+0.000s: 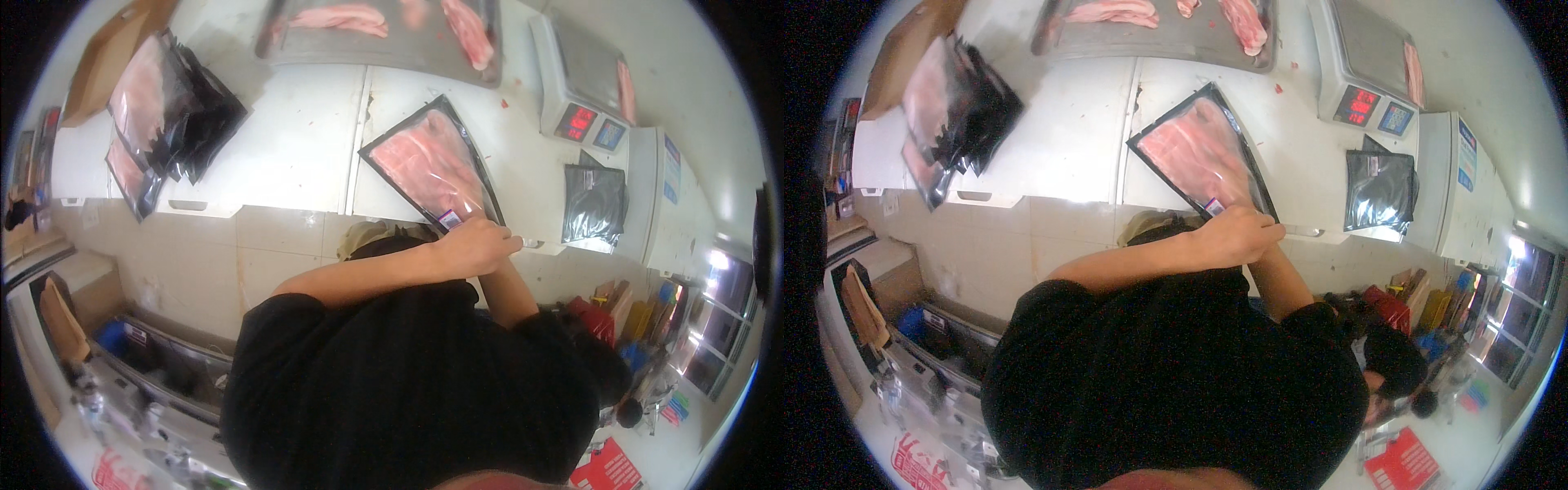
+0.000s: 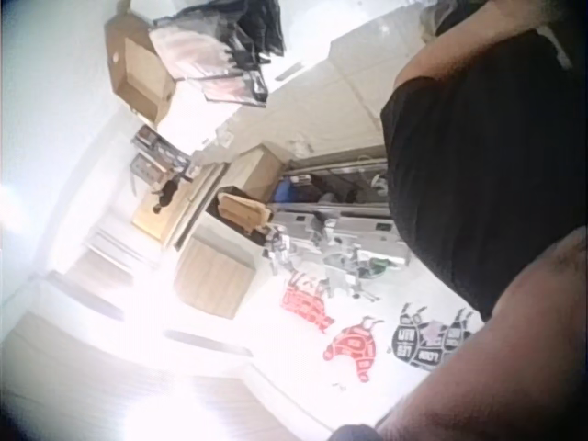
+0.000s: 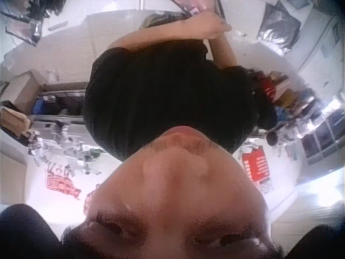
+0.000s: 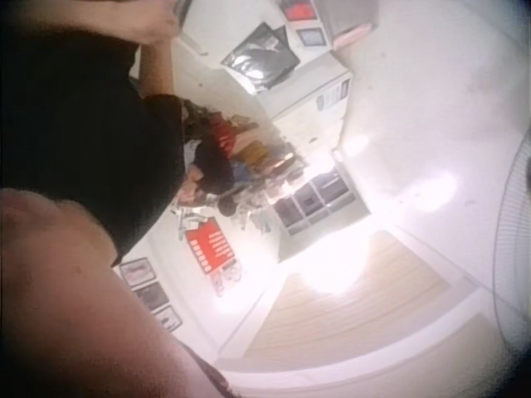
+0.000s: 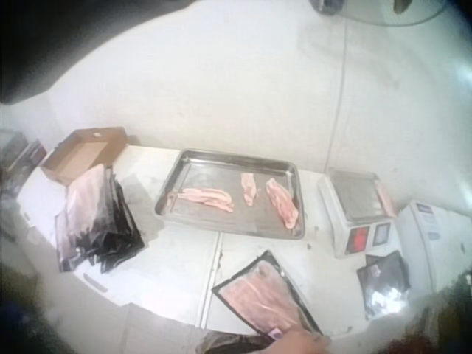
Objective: The person weighs slices of meat on a digital scale and places them into black plastic packaging trays.
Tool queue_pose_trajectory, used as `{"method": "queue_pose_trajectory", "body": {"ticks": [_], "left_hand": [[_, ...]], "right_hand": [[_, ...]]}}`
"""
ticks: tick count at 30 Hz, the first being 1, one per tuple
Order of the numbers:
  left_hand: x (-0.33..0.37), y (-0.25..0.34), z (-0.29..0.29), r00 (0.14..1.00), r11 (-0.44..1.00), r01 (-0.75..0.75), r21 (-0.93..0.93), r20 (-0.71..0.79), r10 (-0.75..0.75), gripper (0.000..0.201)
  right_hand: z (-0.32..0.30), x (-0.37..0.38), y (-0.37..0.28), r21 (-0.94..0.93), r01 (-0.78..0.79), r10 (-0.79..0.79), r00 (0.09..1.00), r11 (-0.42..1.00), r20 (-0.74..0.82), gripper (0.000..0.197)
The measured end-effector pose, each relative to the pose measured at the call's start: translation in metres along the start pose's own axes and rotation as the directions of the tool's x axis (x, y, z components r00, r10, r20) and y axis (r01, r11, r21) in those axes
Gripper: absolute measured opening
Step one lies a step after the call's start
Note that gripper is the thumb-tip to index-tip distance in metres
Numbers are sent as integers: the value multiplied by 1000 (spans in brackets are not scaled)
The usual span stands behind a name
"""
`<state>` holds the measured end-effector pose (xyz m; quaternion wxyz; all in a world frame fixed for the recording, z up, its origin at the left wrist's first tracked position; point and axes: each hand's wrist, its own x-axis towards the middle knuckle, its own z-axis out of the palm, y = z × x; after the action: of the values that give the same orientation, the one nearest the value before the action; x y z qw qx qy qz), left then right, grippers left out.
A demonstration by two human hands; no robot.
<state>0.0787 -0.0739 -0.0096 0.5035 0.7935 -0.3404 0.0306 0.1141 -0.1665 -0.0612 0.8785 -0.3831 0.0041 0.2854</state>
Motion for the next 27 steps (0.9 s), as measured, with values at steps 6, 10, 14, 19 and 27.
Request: {"method": "queue_pose_trajectory", "body": {"ticks": [6,10,14,19,27], "left_hand": [[-1,-5,-5,998,1000,-4,5,-67,4,21],[-1,-3,-7,999,1000,6,1,-40,-6,22],[2,-4,-7,999,1000,-8,15,-48,9,23],[4,-4,-7,1000,1000,-2,27,-27,3,24],[4,0,-8,998,999,33,37,49,-34,18]], "right_hand": [[6,14,3,-9,9,-9,999,1000,52,78],[10,21,3,-15,9,-8,997,1000,82,79],[10,21,0,-18,4,-2,996,1000,90,80],[8,19,-2,-14,5,-3,996,1000,94,82],[8,26,0,7,-4,3,995,1000,102,84]]}}
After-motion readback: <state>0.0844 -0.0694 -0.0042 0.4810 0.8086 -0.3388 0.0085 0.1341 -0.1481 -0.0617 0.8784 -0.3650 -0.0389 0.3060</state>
